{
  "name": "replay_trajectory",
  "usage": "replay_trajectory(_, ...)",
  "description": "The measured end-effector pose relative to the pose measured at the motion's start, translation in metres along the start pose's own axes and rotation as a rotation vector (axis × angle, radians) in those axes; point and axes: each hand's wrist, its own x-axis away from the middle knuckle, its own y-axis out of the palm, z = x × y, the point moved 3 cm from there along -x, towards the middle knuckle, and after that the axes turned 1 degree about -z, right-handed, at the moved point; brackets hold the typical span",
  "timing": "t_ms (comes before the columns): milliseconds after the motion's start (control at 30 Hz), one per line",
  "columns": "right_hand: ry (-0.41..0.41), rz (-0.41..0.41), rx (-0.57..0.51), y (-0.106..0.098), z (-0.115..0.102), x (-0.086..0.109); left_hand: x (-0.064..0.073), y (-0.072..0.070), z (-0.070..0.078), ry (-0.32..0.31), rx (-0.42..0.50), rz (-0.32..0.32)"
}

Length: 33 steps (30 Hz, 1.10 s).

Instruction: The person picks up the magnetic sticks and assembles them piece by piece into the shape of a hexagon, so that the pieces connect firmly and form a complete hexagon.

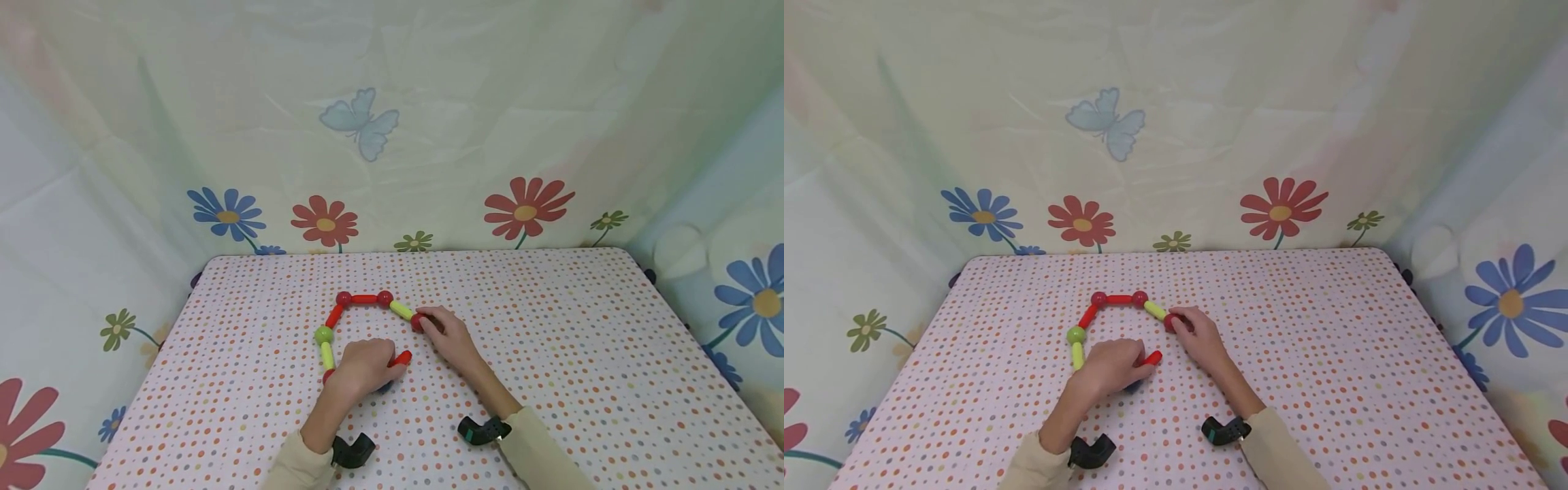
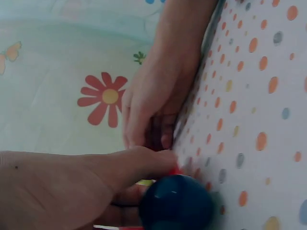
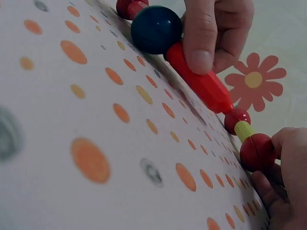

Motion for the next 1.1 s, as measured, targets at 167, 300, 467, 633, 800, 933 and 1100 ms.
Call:
replay_trajectory(167,0.02,0.006,-0.001,0.0,0.001,-0.001,-0.008,0.006,-0.002,-0.013,0.069,0.114)
replay_trajectory(300,0.039,0.01,0.002,0.0,0.003,-0.002,-0.011,0.009,-0.003,-0.039,0.131,0.145)
replay_trajectory(467,0.072,0.004,-0.034,0.001,0.004,-0.002,-0.013,0.012,-0.004,-0.062,0.183,0.177)
replay_trajectory(633,0.08,-0.006,-0.081,0.0,0.005,-0.003,-0.016,0.014,-0.004,-0.077,0.208,0.191)
replay_trajectory(800,0.069,-0.01,-0.098,-0.001,0.004,-0.003,-0.017,0.012,-0.007,-0.082,0.208,0.201)
replay_trajectory(933,0.023,-0.004,-0.062,-0.001,0.004,-0.002,-0.014,-0.004,-0.022,-0.138,0.19,0.273)
replay_trajectory(1100,-0.112,-0.032,-0.002,0.001,0.0,0.001,-0.003,-0.031,-0.059,-0.334,0.088,0.39)
